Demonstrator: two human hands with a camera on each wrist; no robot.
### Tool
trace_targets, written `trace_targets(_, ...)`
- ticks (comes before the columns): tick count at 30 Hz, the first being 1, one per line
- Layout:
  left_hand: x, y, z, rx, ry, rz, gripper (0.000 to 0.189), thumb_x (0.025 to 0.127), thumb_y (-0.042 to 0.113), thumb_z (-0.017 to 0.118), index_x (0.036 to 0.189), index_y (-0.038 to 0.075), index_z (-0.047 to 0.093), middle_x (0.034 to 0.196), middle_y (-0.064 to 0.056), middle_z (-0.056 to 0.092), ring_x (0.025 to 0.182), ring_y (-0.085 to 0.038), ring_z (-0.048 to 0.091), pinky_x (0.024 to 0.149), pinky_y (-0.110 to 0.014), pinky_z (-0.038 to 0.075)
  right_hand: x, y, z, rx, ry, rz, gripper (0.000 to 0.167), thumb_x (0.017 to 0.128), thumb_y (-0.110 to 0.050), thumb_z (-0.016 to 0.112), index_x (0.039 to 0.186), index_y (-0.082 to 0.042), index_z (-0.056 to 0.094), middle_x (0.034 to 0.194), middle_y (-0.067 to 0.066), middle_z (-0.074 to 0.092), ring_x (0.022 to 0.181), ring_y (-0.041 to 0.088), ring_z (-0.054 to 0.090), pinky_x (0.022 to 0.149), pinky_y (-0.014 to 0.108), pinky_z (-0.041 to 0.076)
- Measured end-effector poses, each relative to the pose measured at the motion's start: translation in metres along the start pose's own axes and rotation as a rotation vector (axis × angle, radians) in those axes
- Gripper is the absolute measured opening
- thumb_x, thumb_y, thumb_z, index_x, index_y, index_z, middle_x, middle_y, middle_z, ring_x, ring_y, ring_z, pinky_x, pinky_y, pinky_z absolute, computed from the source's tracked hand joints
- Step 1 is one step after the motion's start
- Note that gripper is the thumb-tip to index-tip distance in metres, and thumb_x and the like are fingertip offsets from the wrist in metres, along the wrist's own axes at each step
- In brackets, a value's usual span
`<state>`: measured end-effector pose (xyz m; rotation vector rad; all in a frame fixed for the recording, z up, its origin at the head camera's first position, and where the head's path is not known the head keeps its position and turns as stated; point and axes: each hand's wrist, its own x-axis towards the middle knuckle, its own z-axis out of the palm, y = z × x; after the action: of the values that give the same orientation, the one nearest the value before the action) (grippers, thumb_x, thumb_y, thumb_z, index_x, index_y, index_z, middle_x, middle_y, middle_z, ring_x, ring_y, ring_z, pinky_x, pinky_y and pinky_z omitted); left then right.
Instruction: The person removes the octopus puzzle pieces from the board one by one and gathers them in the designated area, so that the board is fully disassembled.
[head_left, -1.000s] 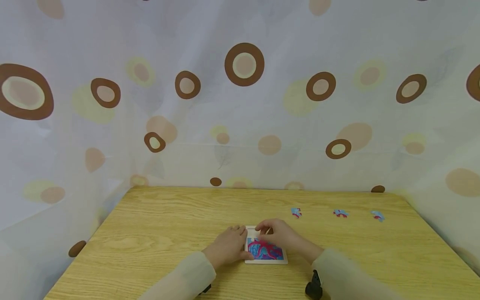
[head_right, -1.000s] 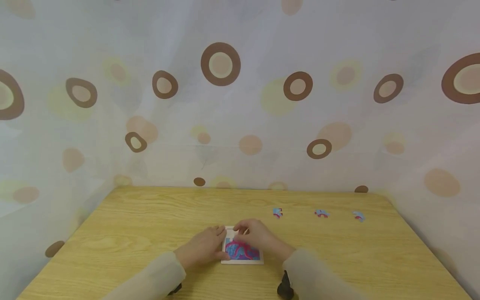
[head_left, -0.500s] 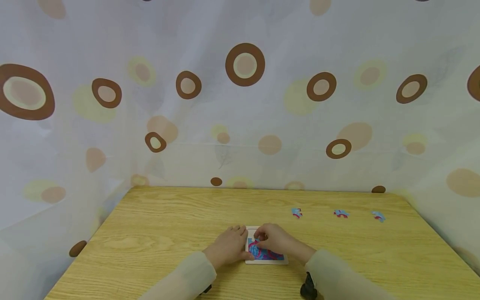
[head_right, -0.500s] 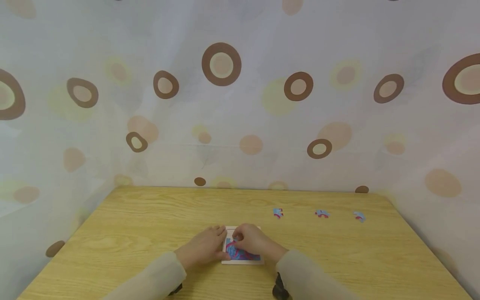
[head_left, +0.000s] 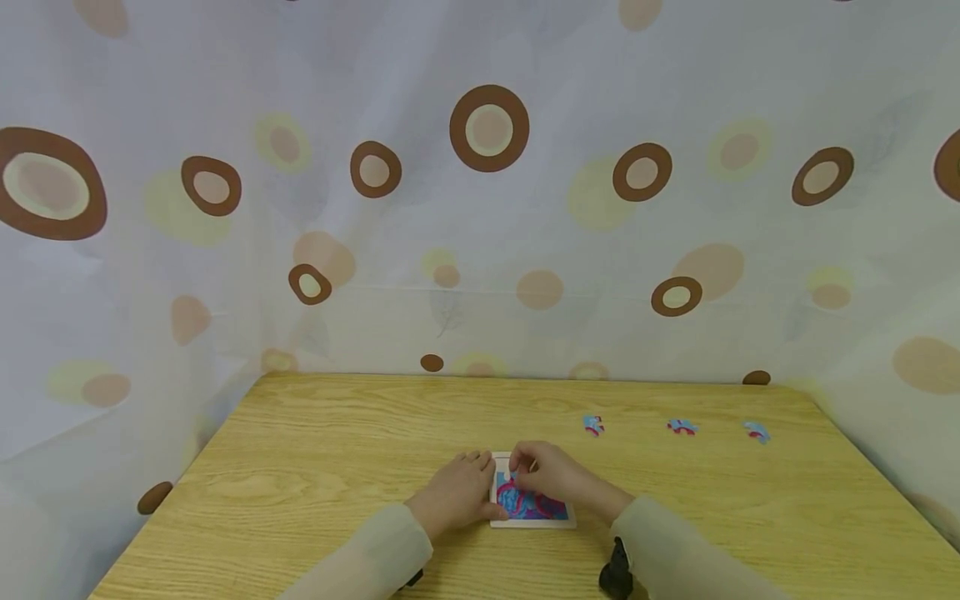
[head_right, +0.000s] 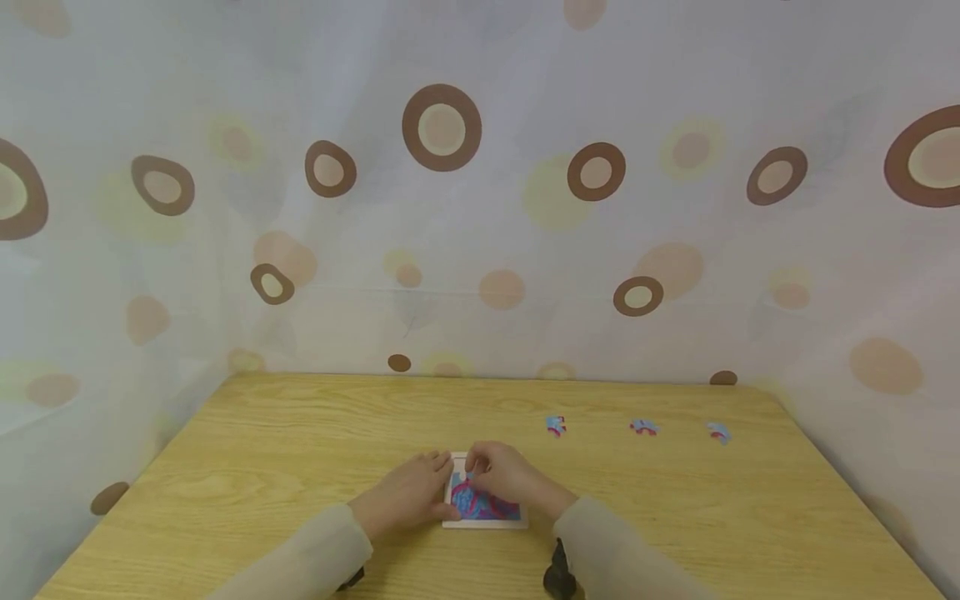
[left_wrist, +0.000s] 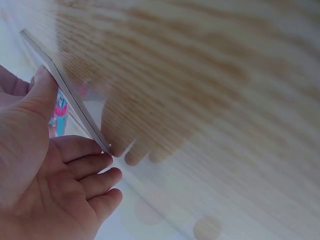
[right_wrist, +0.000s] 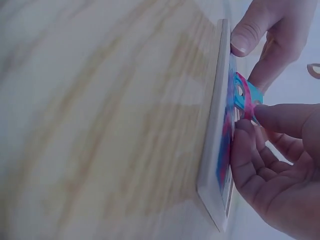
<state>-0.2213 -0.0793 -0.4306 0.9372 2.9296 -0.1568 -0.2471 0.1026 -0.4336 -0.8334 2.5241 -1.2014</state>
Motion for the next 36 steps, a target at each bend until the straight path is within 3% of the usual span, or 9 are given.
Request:
trace_targets(11, 0.001, -0.001, 0.000, -0.014, -0.009, -0.004, 0.078, 0.083, 0.059, 0.051, 0.135, 0.002, 0.046, 0.137, -0.012, 0.044, 0.126, -0.023, 0.039, 0.103, -0.033, 0.032, 0.003, 0.007, -0.001, 0.094, 0.005, 0.059, 0.007, 0.089, -0.003, 0.058, 0.082, -0.002, 0.058, 0.070, -0.001, 0.054, 0.060, 0.011, 0.052, 0.051, 0.023, 0.047)
trace_targets(24, 0.003, 0.000, 0.000, -0.068, -0.026, -0.040, 0.077, 0.083, 0.057, 0.054, 0.136, 0.001, 0.043, 0.139, -0.012, 0.041, 0.128, -0.024, 0.036, 0.105, -0.033, 0.028, -0.001, 0.020, -0.016, 0.268, 0.018, 0.121, 0.011, 0.090, -0.011, 0.060, 0.089, 0.000, 0.061, 0.076, 0.005, 0.058, 0.067, 0.017, 0.058, 0.061, 0.031, 0.053)
trace_targets(31, 0.003, 0.001, -0.002, -0.069, -0.032, -0.045, 0.078, 0.083, 0.057, 0.054, 0.137, 0.001, 0.042, 0.140, -0.011, 0.040, 0.129, -0.024, 0.035, 0.105, -0.033, 0.028, -0.021, 0.034, -0.044, 0.210, 0.080, 0.128, 0.014, 0.091, -0.013, 0.059, 0.089, 0.000, 0.063, 0.075, 0.007, 0.059, 0.067, 0.019, 0.054, 0.059, 0.030, 0.050)
trace_targets(36, 0.004, 0.001, -0.002, -0.054, -0.047, -0.044, 0.078, 0.084, 0.058, 0.052, 0.138, 0.002, 0.041, 0.140, -0.010, 0.040, 0.130, -0.023, 0.034, 0.106, -0.031, 0.027, -0.039, 0.045, -0.066, 0.153, 0.080, 0.133, 0.014, 0.091, -0.011, 0.058, 0.087, 0.001, 0.062, 0.072, 0.007, 0.057, 0.062, 0.017, 0.048, 0.053, 0.027, 0.044)
